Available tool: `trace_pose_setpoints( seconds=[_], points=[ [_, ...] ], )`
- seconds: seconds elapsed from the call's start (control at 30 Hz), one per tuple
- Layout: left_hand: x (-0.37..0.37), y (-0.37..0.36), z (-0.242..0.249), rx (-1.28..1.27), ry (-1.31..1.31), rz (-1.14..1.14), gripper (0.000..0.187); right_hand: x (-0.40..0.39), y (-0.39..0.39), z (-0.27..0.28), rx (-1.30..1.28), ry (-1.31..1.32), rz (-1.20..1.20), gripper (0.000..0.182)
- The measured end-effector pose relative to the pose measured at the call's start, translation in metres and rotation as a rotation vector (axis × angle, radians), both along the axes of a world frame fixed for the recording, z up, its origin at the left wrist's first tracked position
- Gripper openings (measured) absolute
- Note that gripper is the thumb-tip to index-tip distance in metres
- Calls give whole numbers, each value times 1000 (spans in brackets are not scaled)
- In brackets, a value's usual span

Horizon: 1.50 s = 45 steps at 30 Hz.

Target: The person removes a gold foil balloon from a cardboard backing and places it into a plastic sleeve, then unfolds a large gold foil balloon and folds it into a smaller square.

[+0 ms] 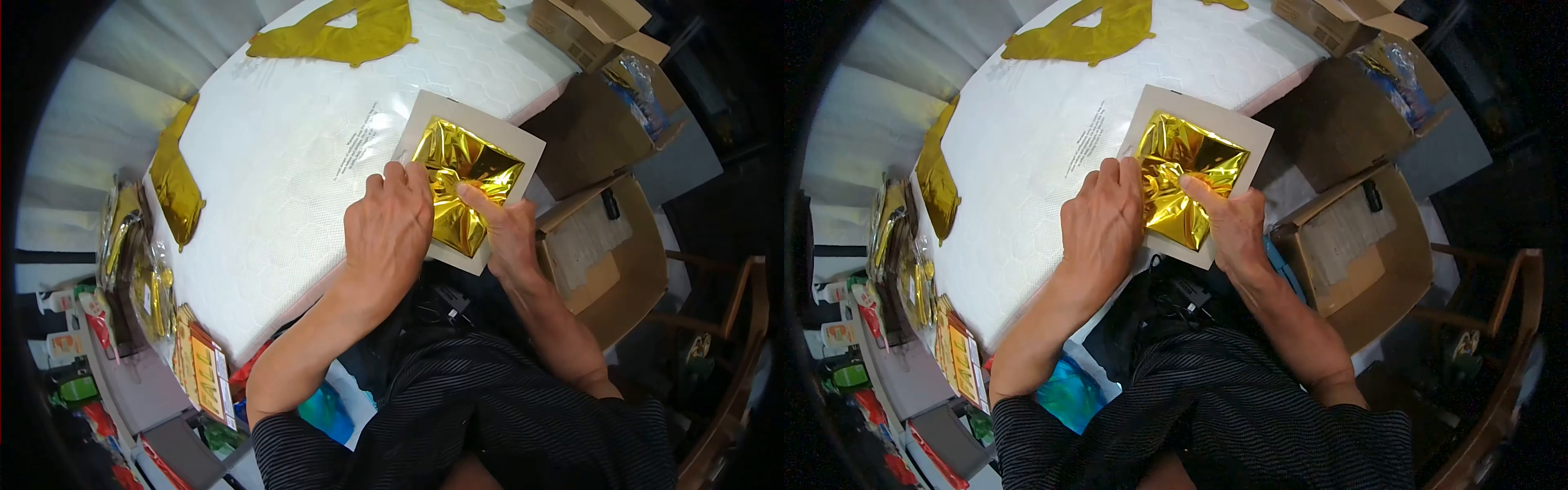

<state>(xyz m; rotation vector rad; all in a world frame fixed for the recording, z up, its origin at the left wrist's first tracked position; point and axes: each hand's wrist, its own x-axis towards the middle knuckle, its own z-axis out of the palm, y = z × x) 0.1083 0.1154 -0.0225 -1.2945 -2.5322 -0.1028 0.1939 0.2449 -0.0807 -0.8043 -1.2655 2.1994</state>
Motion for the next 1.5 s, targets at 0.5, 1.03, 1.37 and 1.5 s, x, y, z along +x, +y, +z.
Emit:
trace_pose_setpoints(
  seconds=[0.5, 1.03, 1.37, 1.5],
  points=[
    [-13, 33, -7, 54, 8, -29, 27, 1, -17, -8, -54, 24, 18, 31],
    [-3, 29, -14, -5, 164, -44, 33, 2, -21, -5, -123, 44, 6, 34],
    [-6, 29, -14, 18, 130, -13, 27, 1, -25, -4, -148, 53, 3, 36],
    [-6, 29, -17, 7, 189, -19, 22, -1, -25, -10, -159, 89, -13, 36]
  ],
)
